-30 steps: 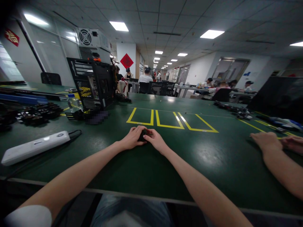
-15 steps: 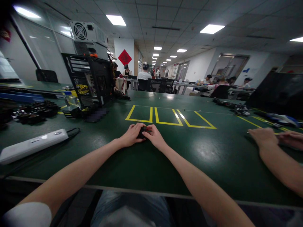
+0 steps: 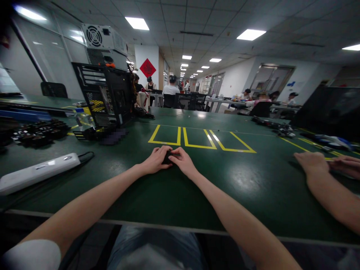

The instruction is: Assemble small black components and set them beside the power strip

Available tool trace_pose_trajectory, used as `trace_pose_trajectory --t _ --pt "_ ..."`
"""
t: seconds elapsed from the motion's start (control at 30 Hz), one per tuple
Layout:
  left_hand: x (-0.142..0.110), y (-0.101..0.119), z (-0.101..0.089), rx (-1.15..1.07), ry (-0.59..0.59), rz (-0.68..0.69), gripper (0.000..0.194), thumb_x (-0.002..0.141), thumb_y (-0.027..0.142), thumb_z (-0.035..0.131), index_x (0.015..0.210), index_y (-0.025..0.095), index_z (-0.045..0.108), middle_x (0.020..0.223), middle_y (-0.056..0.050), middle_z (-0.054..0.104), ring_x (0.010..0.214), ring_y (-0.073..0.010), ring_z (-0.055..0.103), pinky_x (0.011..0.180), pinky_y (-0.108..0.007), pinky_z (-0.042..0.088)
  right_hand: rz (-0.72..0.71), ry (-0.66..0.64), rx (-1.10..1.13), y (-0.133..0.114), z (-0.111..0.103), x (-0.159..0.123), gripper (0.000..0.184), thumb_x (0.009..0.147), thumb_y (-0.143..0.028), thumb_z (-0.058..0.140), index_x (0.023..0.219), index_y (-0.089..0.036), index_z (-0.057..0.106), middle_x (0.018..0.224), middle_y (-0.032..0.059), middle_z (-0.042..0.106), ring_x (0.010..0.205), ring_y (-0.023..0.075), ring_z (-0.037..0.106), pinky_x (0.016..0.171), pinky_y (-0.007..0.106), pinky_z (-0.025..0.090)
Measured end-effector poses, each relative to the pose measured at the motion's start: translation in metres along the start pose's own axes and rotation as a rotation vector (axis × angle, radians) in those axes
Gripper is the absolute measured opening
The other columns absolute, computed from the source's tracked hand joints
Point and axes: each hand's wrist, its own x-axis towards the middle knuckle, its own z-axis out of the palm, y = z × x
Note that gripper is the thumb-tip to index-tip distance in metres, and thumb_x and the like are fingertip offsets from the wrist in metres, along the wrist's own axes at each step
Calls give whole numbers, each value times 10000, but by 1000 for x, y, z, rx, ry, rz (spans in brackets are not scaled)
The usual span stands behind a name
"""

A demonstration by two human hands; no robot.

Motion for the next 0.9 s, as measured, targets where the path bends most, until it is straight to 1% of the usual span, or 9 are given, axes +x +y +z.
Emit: trace_pose_trajectory --t 0.1,0.2,0.27,0.37,0.53,0.6,0.73,0.83,0.9 --pt "0 -1 0 0 0 0 508 704 336 551 1123 202 297 1103 -78 432 1034 -222 417 884 -395 287 20 18 -16 1 -1 2 282 662 -298 607 897 -205 483 939 19 533 823 143 563 759 323 463" --pt "0 -1 0 -3 -5 -5 501 705 337 549 1120 207 300 1098 -76 435 1027 -222 423 884 -399 287 60 -2 -38 1 -3 3 311 679 -305 590 951 -198 483 985 38 533 870 161 560 778 345 454" --pt "0 -1 1 -4 -7 -5 491 706 337 547 1115 208 305 1097 -74 435 1026 -220 424 886 -397 287 43 -29 -40 1 -3 2 298 673 -291 599 932 -196 488 975 32 541 909 169 549 801 350 443" --pt "0 -2 2 0 -2 -9 493 704 334 549 1112 205 305 1103 -77 435 1038 -224 418 889 -399 284 -21 -51 -2 0 -2 0 308 638 -243 637 899 -211 478 972 8 531 949 161 532 820 324 433" --pt "1 -1 3 1 3 -14 507 704 341 549 1122 202 298 1125 -85 423 1051 -229 412 887 -403 289 4 -31 27 -1 0 -3 213 694 -309 575 860 -218 479 920 -3 526 728 112 568 699 299 470" --pt "1 -1 2 -5 1 -18 507 702 342 550 1121 202 300 1133 -87 418 1052 -229 414 886 -404 292 2 -10 -5 -1 1 -2 206 692 -317 574 842 -212 480 886 -4 533 708 110 563 690 297 471" --pt "1 0 1 -11 -11 -25 495 701 334 555 1113 205 312 1122 -83 426 1048 -228 420 893 -410 288 16 22 -50 -1 0 1 255 687 -302 581 897 -207 473 934 15 529 792 126 561 741 312 468" --pt "1 0 1 -14 -13 -29 496 701 322 558 1115 207 312 1116 -80 432 1046 -226 423 898 -412 284 57 -16 -55 -1 -3 1 297 701 -299 566 967 -204 474 1011 38 521 860 147 558 772 337 465" --pt "1 0 1 -16 -14 -29 496 699 319 560 1114 210 311 1113 -77 433 1044 -225 423 898 -411 284 63 -53 -51 -2 -4 0 300 704 -298 563 976 -204 478 1025 39 522 887 160 556 789 354 462"
